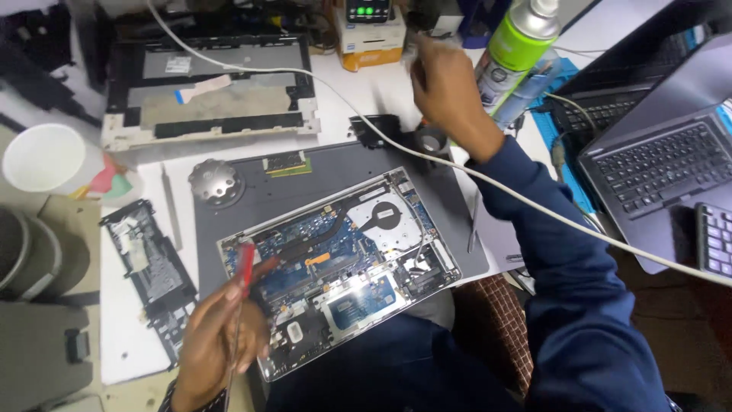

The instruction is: Repairing a laptop by unscrewing internal components and disconnecting ribbon cables

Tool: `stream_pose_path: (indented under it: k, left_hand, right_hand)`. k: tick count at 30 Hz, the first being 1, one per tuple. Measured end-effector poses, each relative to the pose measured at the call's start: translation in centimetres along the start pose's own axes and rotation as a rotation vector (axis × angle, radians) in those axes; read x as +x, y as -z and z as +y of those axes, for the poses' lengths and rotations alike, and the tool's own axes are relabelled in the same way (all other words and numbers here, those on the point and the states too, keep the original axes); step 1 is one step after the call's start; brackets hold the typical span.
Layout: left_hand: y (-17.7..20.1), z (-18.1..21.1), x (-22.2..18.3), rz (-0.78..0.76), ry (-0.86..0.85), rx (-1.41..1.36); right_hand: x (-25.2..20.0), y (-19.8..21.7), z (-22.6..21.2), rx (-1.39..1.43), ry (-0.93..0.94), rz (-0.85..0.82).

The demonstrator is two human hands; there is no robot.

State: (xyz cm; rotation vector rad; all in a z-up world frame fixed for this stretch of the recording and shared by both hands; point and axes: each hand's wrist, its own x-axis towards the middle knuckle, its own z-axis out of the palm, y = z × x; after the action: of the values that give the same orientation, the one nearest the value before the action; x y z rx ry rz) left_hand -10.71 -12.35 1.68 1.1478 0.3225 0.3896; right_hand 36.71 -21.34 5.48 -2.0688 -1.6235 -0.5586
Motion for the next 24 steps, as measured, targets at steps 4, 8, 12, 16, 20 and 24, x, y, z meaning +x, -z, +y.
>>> stream_pose_path:
  k: [4, 8, 12, 16, 20, 24]
  left_hand:
    - [0.0, -1.8, 0.1, -0.044, -0.158, -0.109]
    - [0.3, -2.0, 0.0, -0.135, -0.181, -0.182]
    - [0.1, -0.3, 0.2, -0.108, -0.071, -0.146]
    - [0.2, 0.4, 0.4, -0.045, -0.018, -0.120]
    - [0.3, 0.9, 0.6, -0.027, 0.003, -0.071]
    - [0.3, 1.0, 0.8, -0.033, -0.016, -0.088]
  right_hand:
    - [5.5, -3.8, -0.2, 0.120, -0.086, 0.128]
    - [9.7, -11.2, 4.8, 0.021, -0.255, 0.156]
    - [11.8, -14.2, 8.0, -0.072, -0.267, 0.148]
    - [12.2, -15.0, 9.3, -0.142, -0.224, 0.200]
    - [12.3, -14.4, 9.1, -0.151, -0.285, 0.194]
    - [12.4, -15.7, 10.9, -0.104, -0.252, 0.178]
